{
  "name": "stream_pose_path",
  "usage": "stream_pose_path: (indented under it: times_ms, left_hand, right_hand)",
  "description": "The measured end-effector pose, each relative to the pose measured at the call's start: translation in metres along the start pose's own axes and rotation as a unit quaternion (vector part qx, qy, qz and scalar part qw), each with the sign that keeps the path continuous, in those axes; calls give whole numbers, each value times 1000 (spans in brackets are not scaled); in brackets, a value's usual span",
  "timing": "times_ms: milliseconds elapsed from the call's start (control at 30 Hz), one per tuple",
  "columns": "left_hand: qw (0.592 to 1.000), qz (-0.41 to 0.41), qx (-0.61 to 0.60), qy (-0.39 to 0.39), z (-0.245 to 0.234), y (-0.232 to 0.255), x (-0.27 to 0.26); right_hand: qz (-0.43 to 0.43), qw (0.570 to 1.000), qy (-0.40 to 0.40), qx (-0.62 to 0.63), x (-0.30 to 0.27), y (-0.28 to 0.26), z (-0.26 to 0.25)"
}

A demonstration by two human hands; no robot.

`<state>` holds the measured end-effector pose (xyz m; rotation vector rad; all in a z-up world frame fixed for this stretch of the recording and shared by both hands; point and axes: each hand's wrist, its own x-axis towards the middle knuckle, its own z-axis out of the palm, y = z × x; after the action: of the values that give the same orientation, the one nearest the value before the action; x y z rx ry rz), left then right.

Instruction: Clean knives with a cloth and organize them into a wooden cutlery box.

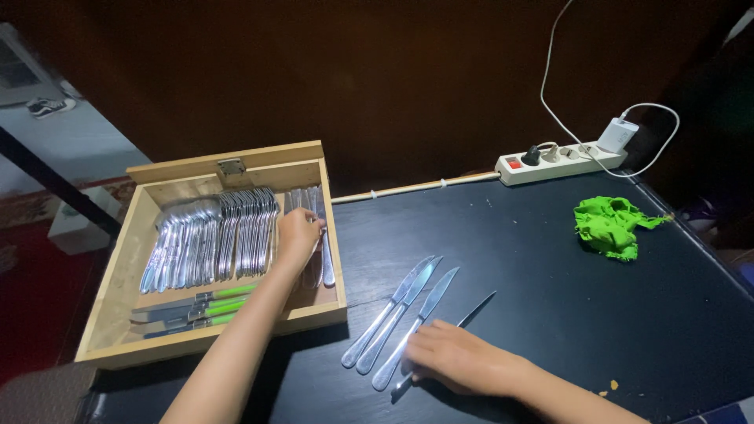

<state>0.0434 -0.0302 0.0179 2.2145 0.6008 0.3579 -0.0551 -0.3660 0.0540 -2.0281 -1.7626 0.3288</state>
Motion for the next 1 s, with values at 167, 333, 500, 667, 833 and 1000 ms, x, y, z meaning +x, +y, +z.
stream_pose_path:
  times_ms: [167, 333, 500, 667, 833, 1000]
  left_hand:
    - [995, 44, -84, -33, -65, 49, -55]
    - [960, 90, -263, -34, -80, 61, -118]
    - [926, 255, -239, -147, -90, 106, -175]
    - [918, 318, -211, -106, -93, 112, -168]
    - [928, 313, -202, -13, -124, 116, -151]
    - [922, 257, -288, 28, -141, 106, -141]
  right_hand:
    - [21, 981, 190, 29, -7, 24, 0]
    - [116, 907, 396, 83, 18, 27, -18]
    - [-30, 768, 473, 431, 75, -23, -76]
    - [-99, 751, 470, 452, 131, -48, -107]
    - [-117, 805, 496, 304, 154, -52, -115]
    - [16, 852, 323, 413, 150, -21, -57]
